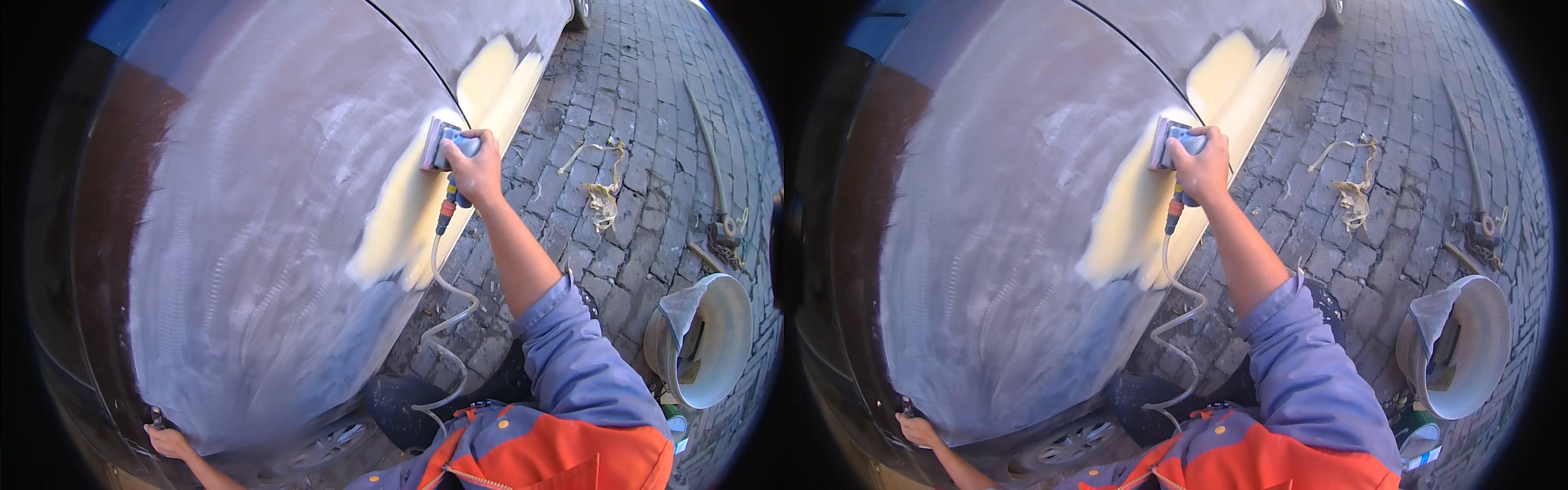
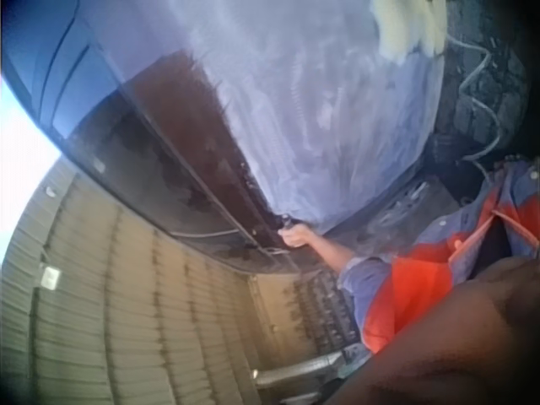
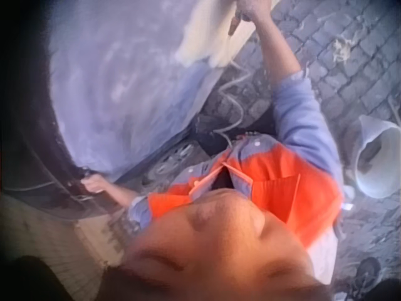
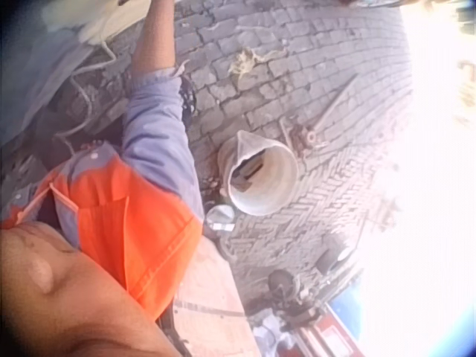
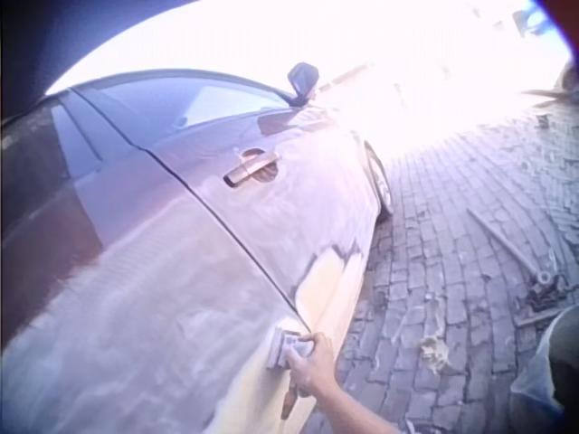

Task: The person uses a handheld electric sander to sand the surface of a car door. They move the sander across the door panel, around the handle, and along the lower edge near the wheel arch, removing material to prepare the surface.

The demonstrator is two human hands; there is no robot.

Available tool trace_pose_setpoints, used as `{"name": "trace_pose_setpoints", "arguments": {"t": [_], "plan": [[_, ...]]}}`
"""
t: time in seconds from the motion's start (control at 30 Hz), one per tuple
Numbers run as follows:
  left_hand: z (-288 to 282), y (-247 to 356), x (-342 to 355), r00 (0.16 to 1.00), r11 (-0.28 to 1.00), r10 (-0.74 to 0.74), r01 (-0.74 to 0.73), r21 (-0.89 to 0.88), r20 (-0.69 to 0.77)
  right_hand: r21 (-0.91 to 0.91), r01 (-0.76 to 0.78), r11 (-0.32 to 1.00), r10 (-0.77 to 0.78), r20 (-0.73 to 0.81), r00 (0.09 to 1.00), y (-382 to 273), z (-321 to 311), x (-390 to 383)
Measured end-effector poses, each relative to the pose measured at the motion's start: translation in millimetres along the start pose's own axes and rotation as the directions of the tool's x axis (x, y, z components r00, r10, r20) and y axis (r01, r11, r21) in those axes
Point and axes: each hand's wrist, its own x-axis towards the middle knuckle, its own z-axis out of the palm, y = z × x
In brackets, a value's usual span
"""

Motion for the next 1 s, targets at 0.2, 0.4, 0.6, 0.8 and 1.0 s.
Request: {"name": "trace_pose_setpoints", "arguments": {"t": [0.2,0.4,0.6,0.8,1.0], "plan": [[-14.4,38.2,-12.1,0.996,0.996,-0.079,0.081,-0.048,0.048,-0.039,0.236,0.971,-0.228,0.147,0.963,-35.7,29.9,-172.2],[-15.4,29.3,-12.0,0.999,0.998,-0.024,0.026,-0.053,0.039,-0.009,0.462,0.887,-0.444,0.266,0.856,-26.0,34.7,-230.4],[-21.5,40.4,-14.6,0.997,0.996,-0.074,0.076,-0.055,0.029,-0.111,0.204,0.973,-0.196,0.08,0.977,-8.4,9.9,-89.0],[-21.3,34.2,-8.3,1.0,0.998,0.003,-0.005,-0.061,-0.019,-0.116,0.228,0.967,-0.219,0.086,0.972,-20.9,18.3,-118.6],[-23.2,49.2,-13.9,1.0,0.996,-0.001,-0.001,-0.093,-0.017,-0.02,0.42,0.907,-0.408,0.2,0.891,-28.9,53.9,-289.9]]}}
